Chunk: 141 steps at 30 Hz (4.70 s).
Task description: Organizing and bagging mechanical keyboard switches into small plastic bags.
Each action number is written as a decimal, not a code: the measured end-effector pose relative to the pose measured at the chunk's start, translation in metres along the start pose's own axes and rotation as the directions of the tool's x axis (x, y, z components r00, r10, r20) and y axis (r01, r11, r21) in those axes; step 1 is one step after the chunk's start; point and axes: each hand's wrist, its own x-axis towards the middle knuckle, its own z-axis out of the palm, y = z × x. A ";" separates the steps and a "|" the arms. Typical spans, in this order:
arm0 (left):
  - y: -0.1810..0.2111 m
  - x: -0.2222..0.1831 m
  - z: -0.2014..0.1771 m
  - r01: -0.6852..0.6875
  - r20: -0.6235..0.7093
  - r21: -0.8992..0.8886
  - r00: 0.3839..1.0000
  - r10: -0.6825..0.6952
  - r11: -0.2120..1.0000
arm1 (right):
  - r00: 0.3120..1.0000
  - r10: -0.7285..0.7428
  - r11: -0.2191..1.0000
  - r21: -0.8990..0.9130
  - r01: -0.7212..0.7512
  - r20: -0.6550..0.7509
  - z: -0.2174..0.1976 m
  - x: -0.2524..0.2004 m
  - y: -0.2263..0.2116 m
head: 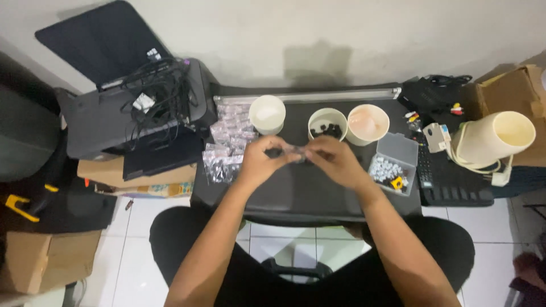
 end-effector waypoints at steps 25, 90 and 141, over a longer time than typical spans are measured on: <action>-0.012 -0.001 -0.025 -0.081 0.418 0.292 0.907 -0.051 0.953 | 0.951 0.142 0.839 -0.544 0.032 0.275 0.000 -0.014 -0.003; -0.033 -0.008 0.006 -0.263 0.132 -0.001 0.956 0.261 0.965 | 0.966 0.250 0.961 -0.108 -0.255 -0.059 0.019 -0.028 0.012; -0.054 -0.015 0.010 0.578 0.109 -0.267 0.813 -0.571 0.772 | 0.704 0.710 0.704 0.034 -0.709 -0.029 0.045 -0.003 -0.018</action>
